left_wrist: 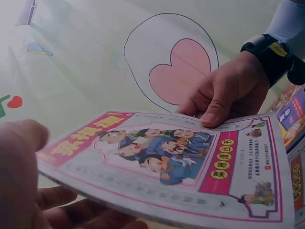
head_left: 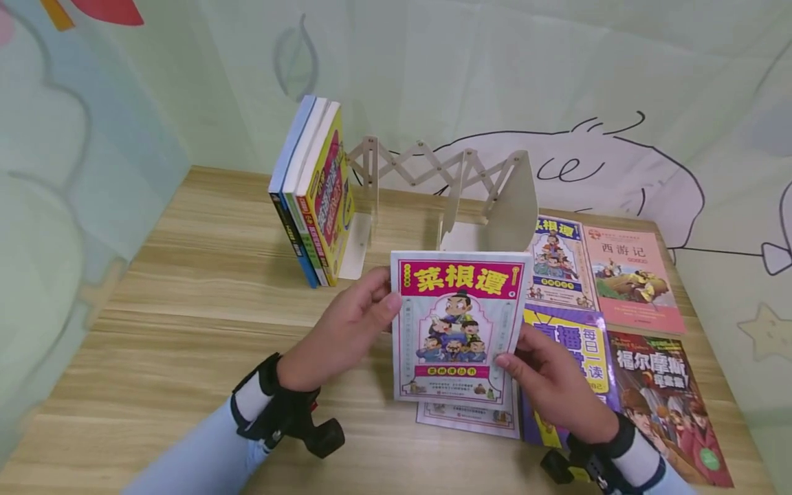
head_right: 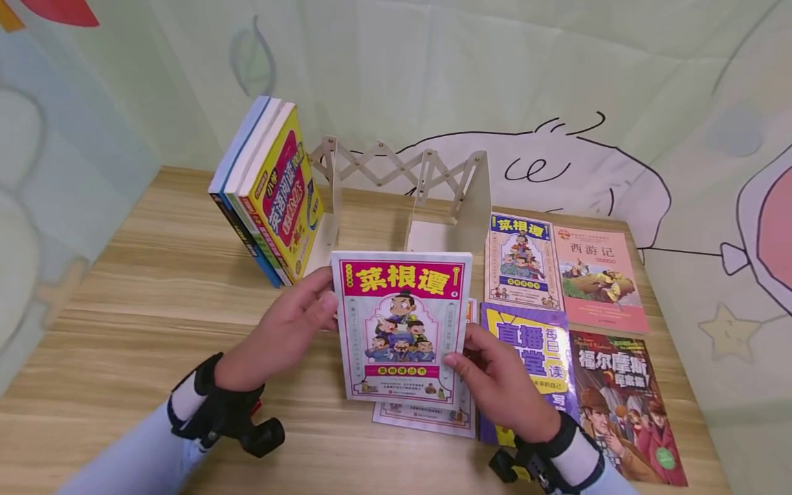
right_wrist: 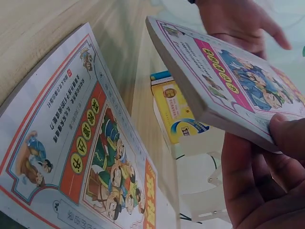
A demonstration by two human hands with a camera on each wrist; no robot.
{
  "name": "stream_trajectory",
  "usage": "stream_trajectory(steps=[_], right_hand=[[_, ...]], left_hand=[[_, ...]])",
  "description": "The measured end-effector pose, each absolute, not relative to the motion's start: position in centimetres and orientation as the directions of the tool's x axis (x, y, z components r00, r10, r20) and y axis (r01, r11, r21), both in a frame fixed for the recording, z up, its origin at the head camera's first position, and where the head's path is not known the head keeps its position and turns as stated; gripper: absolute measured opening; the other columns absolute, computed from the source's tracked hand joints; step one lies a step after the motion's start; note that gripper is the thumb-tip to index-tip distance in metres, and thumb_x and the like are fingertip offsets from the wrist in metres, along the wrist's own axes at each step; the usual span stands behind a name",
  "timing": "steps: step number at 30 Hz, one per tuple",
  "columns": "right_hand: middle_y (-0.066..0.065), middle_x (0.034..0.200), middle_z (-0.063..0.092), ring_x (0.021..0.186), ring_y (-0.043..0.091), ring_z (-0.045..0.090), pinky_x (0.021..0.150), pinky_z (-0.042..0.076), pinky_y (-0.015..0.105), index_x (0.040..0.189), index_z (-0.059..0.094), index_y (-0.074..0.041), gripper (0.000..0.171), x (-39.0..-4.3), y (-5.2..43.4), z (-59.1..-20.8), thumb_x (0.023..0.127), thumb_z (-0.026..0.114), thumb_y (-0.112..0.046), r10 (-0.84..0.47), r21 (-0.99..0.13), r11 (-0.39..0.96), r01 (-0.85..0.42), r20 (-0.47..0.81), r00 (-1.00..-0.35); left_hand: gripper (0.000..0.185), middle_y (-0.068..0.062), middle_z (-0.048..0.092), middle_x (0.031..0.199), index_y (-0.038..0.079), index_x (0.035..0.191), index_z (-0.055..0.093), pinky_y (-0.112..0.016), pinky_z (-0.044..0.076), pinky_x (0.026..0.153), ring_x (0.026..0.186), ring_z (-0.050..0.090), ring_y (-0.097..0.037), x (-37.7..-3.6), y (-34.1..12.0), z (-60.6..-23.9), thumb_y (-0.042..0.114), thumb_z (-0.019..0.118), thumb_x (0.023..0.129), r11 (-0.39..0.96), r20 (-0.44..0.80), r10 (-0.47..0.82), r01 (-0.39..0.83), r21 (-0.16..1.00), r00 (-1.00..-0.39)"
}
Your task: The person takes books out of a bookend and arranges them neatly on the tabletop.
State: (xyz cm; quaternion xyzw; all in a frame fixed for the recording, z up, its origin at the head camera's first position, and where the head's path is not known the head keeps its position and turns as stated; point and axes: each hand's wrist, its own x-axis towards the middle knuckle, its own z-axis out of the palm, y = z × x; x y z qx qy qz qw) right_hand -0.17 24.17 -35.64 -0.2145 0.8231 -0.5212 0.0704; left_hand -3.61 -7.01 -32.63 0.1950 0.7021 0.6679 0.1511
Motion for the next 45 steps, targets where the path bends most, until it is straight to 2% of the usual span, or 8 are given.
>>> stream_trajectory(steps=[4, 8, 14, 23, 28, 34, 40, 45], right_hand=[[0.017, 0.120, 0.071, 0.098, 0.012, 0.073, 0.075, 0.061, 0.033, 0.136, 0.052, -0.002, 0.037, -0.4, 24.2, -35.8, 0.099, 0.054, 0.003, -0.412, -0.896, 0.346, -0.278, 0.121, -0.903], [0.020, 0.122, 0.069, 0.100, 0.015, 0.073, 0.077, 0.061, 0.034, 0.141, 0.047, 0.000, 0.041, -0.7, 23.7, -35.8, 0.101, 0.053, 0.002, -0.424, -0.927, 0.287, -0.240, 0.102, -0.900], [0.018, 0.124, 0.069, 0.102, 0.017, 0.073, 0.080, 0.061, 0.034, 0.140, 0.048, -0.001, 0.039, -0.6, 22.9, -35.7, 0.101, 0.056, -0.006, -0.409, -0.955, 0.271, -0.123, 0.001, -0.913], [0.017, 0.108, 0.067, 0.085, 0.025, 0.070, 0.073, 0.060, 0.036, 0.133, 0.051, -0.004, 0.031, -0.7, 23.0, -36.0, 0.104, 0.054, -0.015, -0.394, -0.951, 0.308, 0.008, -0.136, -0.909], [0.022, 0.107, 0.065, 0.085, 0.024, 0.070, 0.071, 0.060, 0.036, 0.138, 0.046, -0.005, 0.036, -1.0, 23.7, -36.7, 0.105, 0.053, -0.015, -0.369, -0.950, 0.313, 0.007, -0.128, -0.921], [0.026, 0.108, 0.065, 0.087, 0.025, 0.071, 0.072, 0.060, 0.036, 0.144, 0.038, -0.013, 0.040, -1.1, 24.1, -36.8, 0.106, 0.050, -0.012, -0.361, -0.967, 0.255, 0.001, -0.096, -0.928], [0.023, 0.107, 0.067, 0.088, 0.025, 0.071, 0.073, 0.060, 0.037, 0.143, 0.036, -0.015, 0.039, -1.0, 24.2, -36.7, 0.106, 0.050, -0.014, -0.358, -0.969, 0.245, 0.030, -0.120, -0.926], [0.027, 0.108, 0.065, 0.089, 0.027, 0.072, 0.074, 0.060, 0.037, 0.141, 0.038, -0.014, 0.037, -1.1, 24.2, -36.7, 0.106, 0.049, -0.016, -0.357, -0.968, 0.249, 0.036, -0.127, -0.925]], left_hand=[[0.048, -0.005, 0.064, 0.127, 0.018, 0.146, 0.042, -0.035, 0.057, 0.092, 0.113, 0.065, -0.020, -4.1, -7.1, -33.5, 0.036, 0.055, 0.103, 0.095, -0.084, 0.526, -0.040, 0.995, -0.846], [0.046, -0.005, 0.067, 0.127, 0.017, 0.145, 0.044, -0.034, 0.058, 0.090, 0.112, 0.068, -0.019, -4.4, -7.1, -33.5, 0.029, 0.056, 0.103, 0.107, -0.103, 0.565, -0.051, 0.993, -0.819], [0.042, -0.004, 0.071, 0.120, 0.016, 0.143, 0.046, -0.032, 0.060, 0.083, 0.101, 0.073, -0.016, -4.4, -7.3, -32.7, 0.023, 0.057, 0.103, 0.145, -0.096, 0.506, -0.025, 0.989, -0.857], [0.044, -0.011, 0.066, 0.130, 0.015, 0.147, 0.041, -0.032, 0.059, 0.084, 0.109, 0.070, -0.021, -3.8, -8.8, -33.8, 0.020, 0.054, 0.104, 0.193, -0.121, 0.459, -0.034, 0.981, -0.880], [0.046, -0.014, 0.065, 0.130, 0.012, 0.148, 0.039, -0.034, 0.059, 0.084, 0.109, 0.070, -0.024, -4.0, -10.5, -34.7, 0.018, 0.054, 0.105, 0.238, -0.126, 0.406, -0.028, 0.971, -0.905], [0.049, -0.019, 0.064, 0.131, 0.008, 0.150, 0.036, -0.036, 0.060, 0.083, 0.108, 0.070, -0.028, -4.2, -12.0, -35.6, 0.019, 0.053, 0.105, 0.305, -0.201, 0.327, -0.098, 0.947, -0.923], [0.051, -0.020, 0.065, 0.128, 0.006, 0.150, 0.034, -0.037, 0.061, 0.079, 0.103, 0.072, -0.028, -4.2, -12.8, -36.1, 0.019, 0.052, 0.105, 0.358, -0.253, 0.287, -0.142, 0.923, -0.924], [0.050, -0.021, 0.065, 0.128, 0.004, 0.150, 0.034, -0.037, 0.061, 0.080, 0.103, 0.072, -0.027, -4.3, -13.2, -36.6, 0.018, 0.051, 0.106, 0.379, -0.279, 0.283, -0.161, 0.911, -0.918]])
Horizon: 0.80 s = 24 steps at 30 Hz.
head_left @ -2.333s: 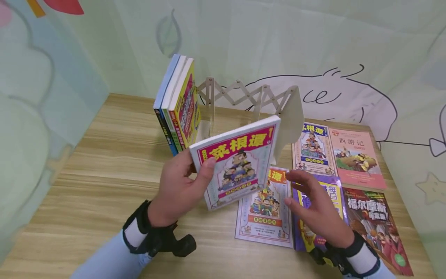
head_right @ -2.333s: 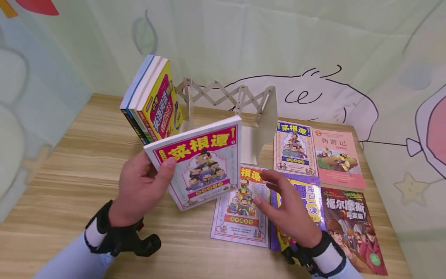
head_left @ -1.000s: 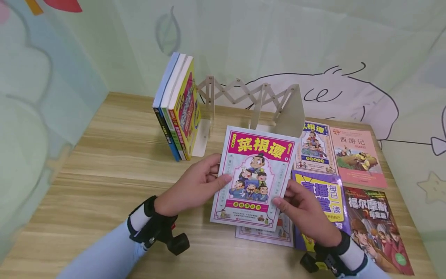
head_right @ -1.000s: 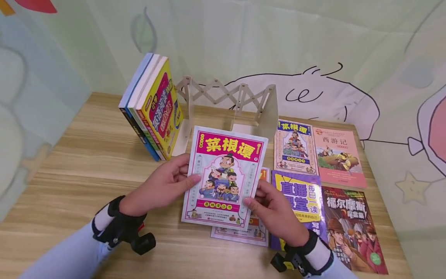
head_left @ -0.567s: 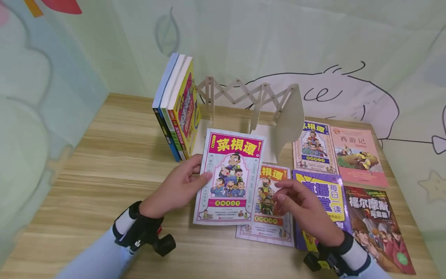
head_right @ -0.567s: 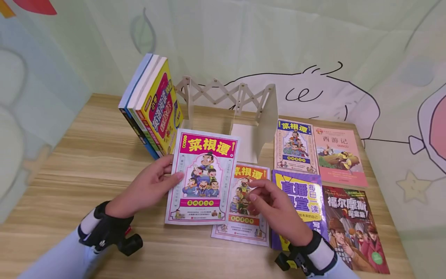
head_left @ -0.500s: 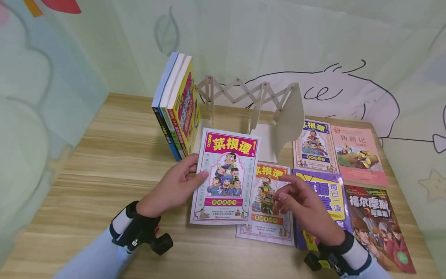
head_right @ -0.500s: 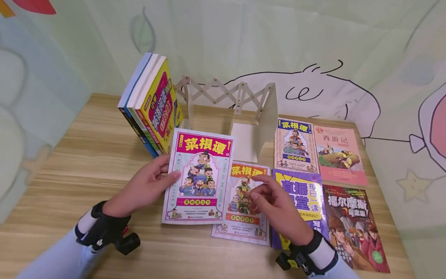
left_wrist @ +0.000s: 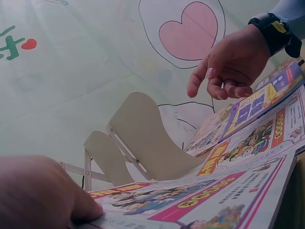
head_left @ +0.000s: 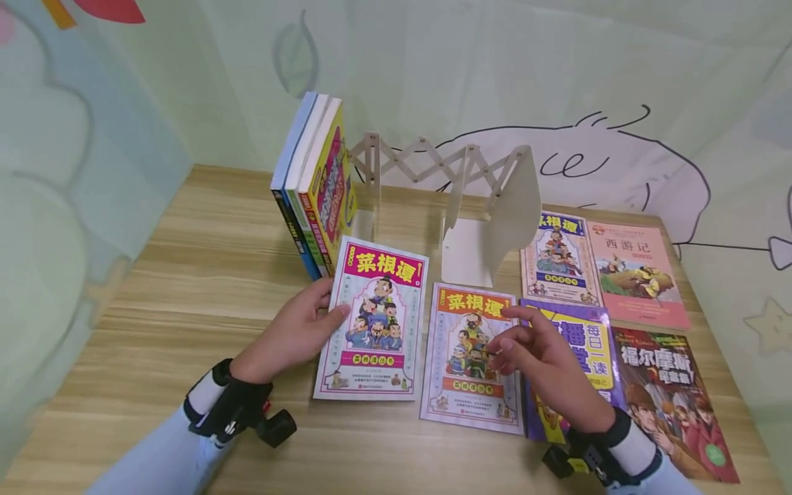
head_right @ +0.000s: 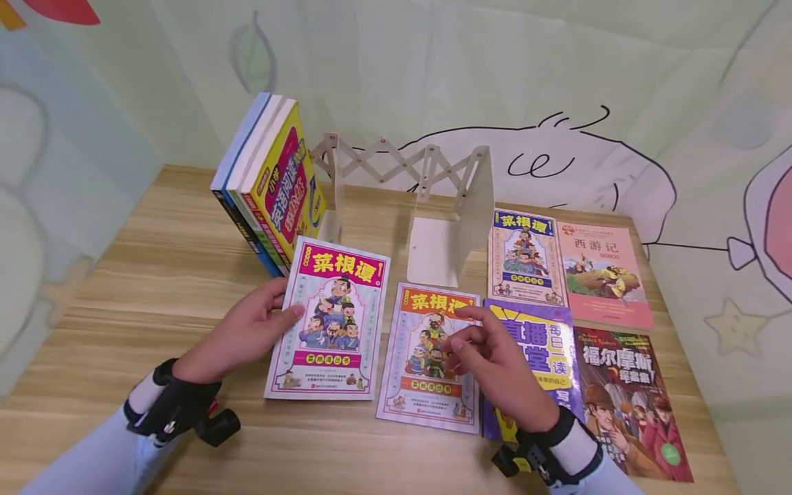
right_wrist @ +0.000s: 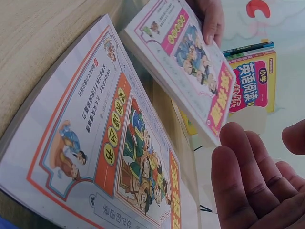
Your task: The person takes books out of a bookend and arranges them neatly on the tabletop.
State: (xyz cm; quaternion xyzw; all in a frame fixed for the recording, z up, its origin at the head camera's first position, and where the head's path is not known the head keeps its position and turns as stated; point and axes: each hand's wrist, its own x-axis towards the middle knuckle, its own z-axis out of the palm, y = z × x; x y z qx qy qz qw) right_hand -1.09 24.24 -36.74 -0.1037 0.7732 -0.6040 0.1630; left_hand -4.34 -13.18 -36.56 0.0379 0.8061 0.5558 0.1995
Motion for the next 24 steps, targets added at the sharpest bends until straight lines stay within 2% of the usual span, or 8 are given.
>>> stream_trajectory(steps=[6, 13, 18, 24], right_hand=[[0.029, 0.108, 0.064, 0.090, 0.029, 0.073, 0.075, 0.060, 0.038, 0.140, 0.039, -0.012, 0.035, -1.1, 24.3, -37.0, 0.106, 0.049, -0.017, -0.361, -0.966, 0.256, 0.036, -0.130, -0.923], [0.029, 0.107, 0.064, 0.089, 0.029, 0.072, 0.074, 0.060, 0.037, 0.140, 0.040, -0.007, 0.036, -1.0, 24.2, -37.1, 0.106, 0.049, -0.016, -0.356, -0.965, 0.260, 0.028, -0.123, -0.926], [0.029, 0.105, 0.064, 0.087, 0.028, 0.072, 0.073, 0.061, 0.037, 0.139, 0.040, 0.000, 0.037, -1.0, 24.1, -37.0, 0.106, 0.049, -0.014, -0.346, -0.963, 0.267, 0.021, -0.117, -0.931], [0.028, 0.105, 0.065, 0.088, 0.027, 0.073, 0.075, 0.061, 0.037, 0.139, 0.041, -0.001, 0.036, -1.0, 24.2, -36.8, 0.107, 0.048, -0.014, -0.345, -0.964, 0.263, 0.028, -0.121, -0.931]], left_hand=[[0.048, -0.021, 0.065, 0.128, 0.003, 0.149, 0.034, -0.036, 0.061, 0.081, 0.102, 0.072, -0.026, -4.5, -13.2, -37.1, 0.018, 0.049, 0.106, 0.400, -0.323, 0.272, -0.199, 0.895, -0.907], [0.048, -0.021, 0.064, 0.126, 0.001, 0.148, 0.035, -0.035, 0.061, 0.080, 0.099, 0.072, -0.024, -4.5, -13.0, -37.6, 0.017, 0.051, 0.106, 0.436, -0.325, 0.291, -0.177, 0.882, -0.900], [0.048, -0.016, 0.067, 0.122, 0.005, 0.148, 0.038, -0.035, 0.061, 0.079, 0.096, 0.072, -0.019, -4.6, -12.7, -38.0, 0.018, 0.053, 0.105, 0.490, -0.331, 0.282, -0.162, 0.857, -0.900], [0.048, -0.012, 0.068, 0.120, 0.006, 0.149, 0.039, -0.036, 0.060, 0.081, 0.098, 0.071, -0.017, -4.5, -12.7, -38.3, 0.021, 0.053, 0.105, 0.564, -0.351, 0.271, -0.148, 0.813, -0.896]])
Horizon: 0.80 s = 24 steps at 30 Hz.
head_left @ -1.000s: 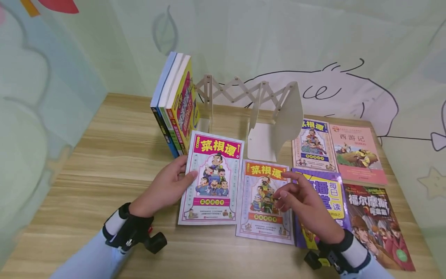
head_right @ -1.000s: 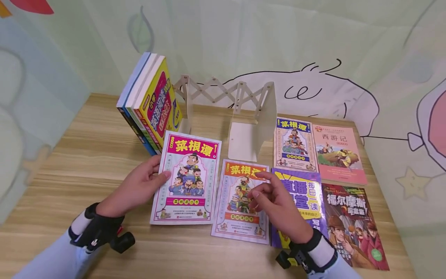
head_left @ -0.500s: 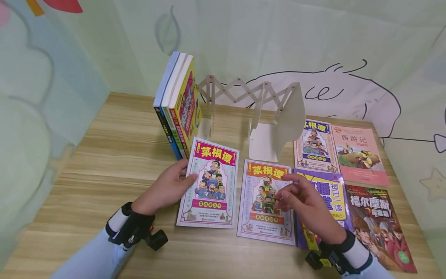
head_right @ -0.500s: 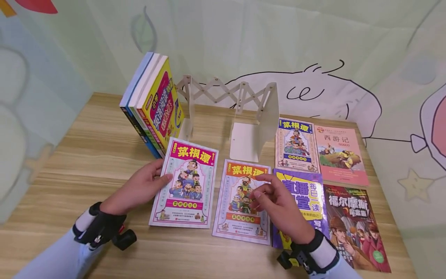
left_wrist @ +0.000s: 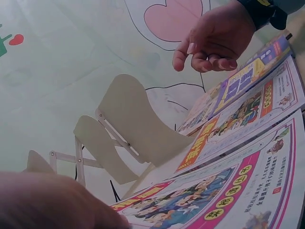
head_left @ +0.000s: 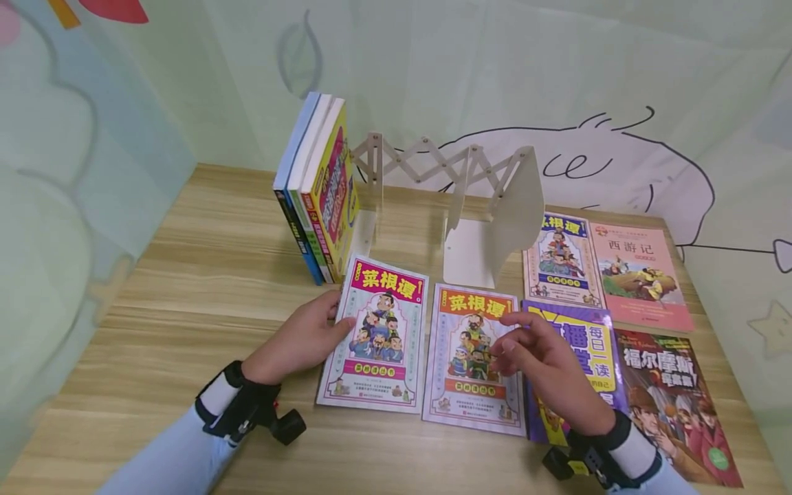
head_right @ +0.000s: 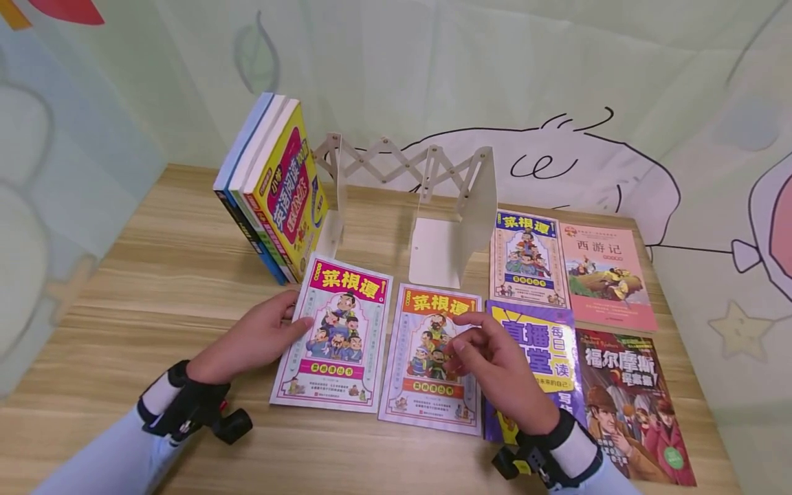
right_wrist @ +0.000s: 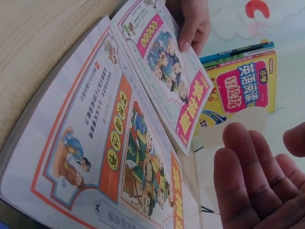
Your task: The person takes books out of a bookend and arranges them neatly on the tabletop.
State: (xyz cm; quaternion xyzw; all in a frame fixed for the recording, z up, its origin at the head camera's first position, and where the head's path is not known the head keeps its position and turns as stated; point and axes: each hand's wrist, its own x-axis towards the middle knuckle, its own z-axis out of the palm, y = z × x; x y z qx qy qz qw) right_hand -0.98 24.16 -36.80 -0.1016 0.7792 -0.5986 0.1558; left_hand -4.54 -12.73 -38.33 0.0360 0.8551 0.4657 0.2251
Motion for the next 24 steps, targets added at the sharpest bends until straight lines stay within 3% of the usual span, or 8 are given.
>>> stream_trajectory(steps=[4, 12, 19, 24], right_hand=[[0.026, 0.103, 0.065, 0.087, 0.027, 0.072, 0.074, 0.061, 0.037, 0.137, 0.042, 0.001, 0.034, -0.95, 24.10, -36.80, 0.107, 0.048, -0.014, -0.341, -0.967, 0.255, 0.018, -0.107, -0.934], [0.014, 0.095, 0.068, 0.081, 0.024, 0.072, 0.071, 0.062, 0.036, 0.117, 0.052, 0.009, 0.024, -0.72, 23.88, -37.02, 0.106, 0.049, -0.013, -0.267, -0.970, 0.244, -0.016, -0.052, -0.962], [0.010, 0.092, 0.069, 0.080, 0.021, 0.071, 0.070, 0.062, 0.037, 0.116, 0.053, 0.010, 0.023, -0.66, 23.81, -36.91, 0.106, 0.049, -0.010, -0.245, -0.969, 0.246, -0.009, -0.053, -0.968], [0.009, 0.090, 0.069, 0.080, 0.020, 0.070, 0.071, 0.062, 0.038, 0.117, 0.054, 0.008, 0.022, -0.49, 23.79, -36.85, 0.106, 0.049, -0.010, -0.232, -0.966, 0.259, 0.014, -0.076, -0.970]], left_hand=[[0.045, -0.011, 0.069, 0.116, 0.004, 0.145, 0.043, -0.034, 0.060, 0.078, 0.095, 0.070, -0.017, -4.38, -12.72, -38.51, 0.021, 0.054, 0.104, 0.602, -0.351, 0.262, -0.132, 0.788, -0.899], [0.034, -0.002, 0.067, 0.082, 0.003, 0.123, 0.055, -0.029, 0.050, 0.053, 0.064, 0.062, -0.013, -4.06, -12.37, -38.54, 0.026, 0.062, 0.100, 0.722, -0.362, 0.196, -0.115, 0.682, -0.911], [0.032, 0.000, 0.061, 0.070, 0.006, 0.104, 0.062, -0.027, 0.037, 0.050, 0.059, 0.054, -0.015, -3.97, -12.58, -38.65, 0.037, 0.067, 0.096, 0.859, -0.346, 0.155, -0.047, 0.511, -0.925], [0.031, -0.001, 0.052, 0.061, 0.011, 0.085, 0.057, -0.027, 0.030, 0.047, 0.053, 0.048, -0.017, -3.91, -12.82, -38.74, 0.037, 0.068, 0.095, 0.899, -0.318, 0.137, -0.016, 0.437, -0.938]])
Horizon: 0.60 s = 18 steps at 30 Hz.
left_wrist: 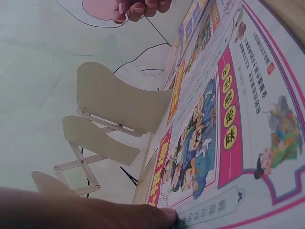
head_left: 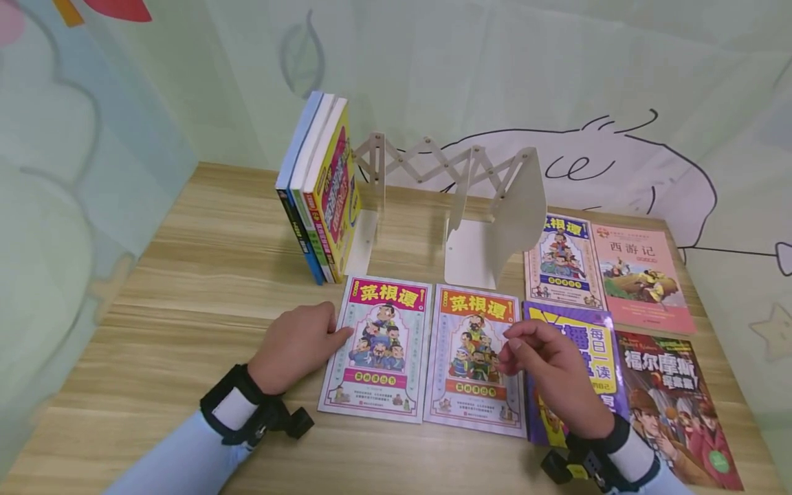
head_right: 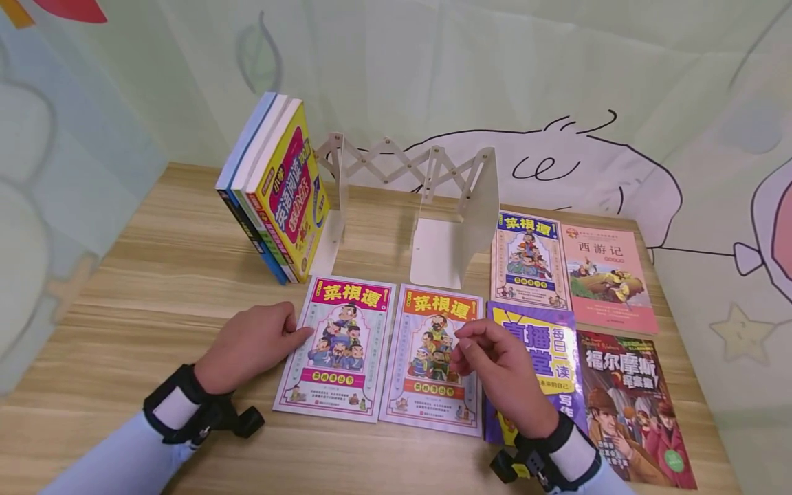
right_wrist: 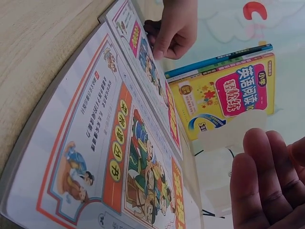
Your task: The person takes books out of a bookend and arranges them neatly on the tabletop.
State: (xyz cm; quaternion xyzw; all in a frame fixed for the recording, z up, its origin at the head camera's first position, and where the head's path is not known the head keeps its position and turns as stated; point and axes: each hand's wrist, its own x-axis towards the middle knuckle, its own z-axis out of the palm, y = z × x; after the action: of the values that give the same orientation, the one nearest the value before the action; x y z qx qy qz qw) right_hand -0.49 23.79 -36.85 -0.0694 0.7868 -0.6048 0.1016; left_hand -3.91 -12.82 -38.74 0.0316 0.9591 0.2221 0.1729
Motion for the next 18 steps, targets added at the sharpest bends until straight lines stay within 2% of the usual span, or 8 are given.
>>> stream_trajectory(steps=[3, 5, 8, 10, 14, 18], right_hand=[[0.009, 0.090, 0.068, 0.079, 0.020, 0.070, 0.071, 0.062, 0.038, 0.117, 0.053, 0.009, 0.022, -0.4, 23.8, -36.9, 0.106, 0.049, -0.010, -0.232, -0.967, 0.254, 0.015, -0.076, -0.970], [0.008, 0.089, 0.068, 0.079, 0.020, 0.070, 0.071, 0.062, 0.039, 0.117, 0.053, 0.009, 0.022, -0.4, 23.8, -36.9, 0.106, 0.049, -0.010, -0.231, -0.967, 0.253, 0.018, -0.078, -0.970], [0.008, 0.089, 0.068, 0.079, 0.020, 0.070, 0.071, 0.062, 0.040, 0.117, 0.053, 0.009, 0.022, -0.4, 23.8, -36.9, 0.106, 0.049, -0.010, -0.229, -0.968, 0.251, 0.022, -0.082, -0.970], [0.008, 0.089, 0.068, 0.079, 0.020, 0.070, 0.071, 0.062, 0.040, 0.117, 0.053, 0.009, 0.022, -0.4, 23.8, -36.8, 0.106, 0.049, -0.010, -0.228, -0.969, 0.247, 0.022, -0.080, -0.970], [0.008, 0.088, 0.068, 0.078, 0.019, 0.070, 0.070, 0.062, 0.039, 0.115, 0.053, 0.010, 0.021, -0.3, 23.7, -36.6, 0.106, 0.049, -0.009, -0.233, -0.974, 0.228, 0.006, -0.060, -0.971], [0.008, 0.088, 0.068, 0.078, 0.019, 0.070, 0.070, 0.062, 0.038, 0.114, 0.053, 0.010, 0.020, -0.2, 23.7, -36.6, 0.105, 0.049, -0.008, -0.241, -0.977, 0.212, -0.011, -0.041, -0.970]], left_hand=[[0.029, 0.000, 0.050, 0.059, 0.011, 0.086, 0.057, -0.027, 0.031, 0.046, 0.051, 0.046, -0.016, -4.0, -12.8, -38.3, 0.037, 0.068, 0.095, 0.906, -0.258, 0.140, 0.019, 0.423, -0.956], [0.027, 0.000, 0.051, 0.061, 0.011, 0.091, 0.059, -0.027, 0.031, 0.045, 0.050, 0.045, -0.015, -4.0, -12.7, -37.4, 0.035, 0.068, 0.095, 0.906, -0.170, 0.140, 0.057, 0.419, -0.975], [0.028, 0.000, 0.057, 0.067, 0.009, 0.107, 0.061, -0.026, 0.032, 0.042, 0.048, 0.045, -0.012, -4.2, -12.5, -35.3, 0.034, 0.067, 0.096, 0.904, 0.048, 0.141, 0.148, 0.400, -0.989], [0.038, -0.002, 0.064, 0.075, 0.006, 0.124, 0.058, -0.026, 0.031, 0.039, 0.047, 0.045, -0.010, -4.4, -12.4, -33.6, 0.030, 0.067, 0.096, 0.902, 0.216, 0.146, 0.220, 0.371, -0.965], [0.070, -0.007, 0.067, 0.079, 0.008, 0.154, 0.032, -0.026, 0.026, 0.036, 0.042, 0.041, -0.010, -5.0, -12.4, -30.7, 0.024, 0.067, 0.096, 0.909, 0.431, 0.135, 0.285, 0.305, -0.892], [0.083, -0.009, 0.062, 0.071, 0.013, 0.161, 0.014, -0.026, 0.024, 0.036, 0.040, 0.041, -0.014, -5.8, -12.5, -29.5, 0.024, 0.065, 0.096, 0.924, 0.485, 0.114, 0.272, 0.270, -0.867]])
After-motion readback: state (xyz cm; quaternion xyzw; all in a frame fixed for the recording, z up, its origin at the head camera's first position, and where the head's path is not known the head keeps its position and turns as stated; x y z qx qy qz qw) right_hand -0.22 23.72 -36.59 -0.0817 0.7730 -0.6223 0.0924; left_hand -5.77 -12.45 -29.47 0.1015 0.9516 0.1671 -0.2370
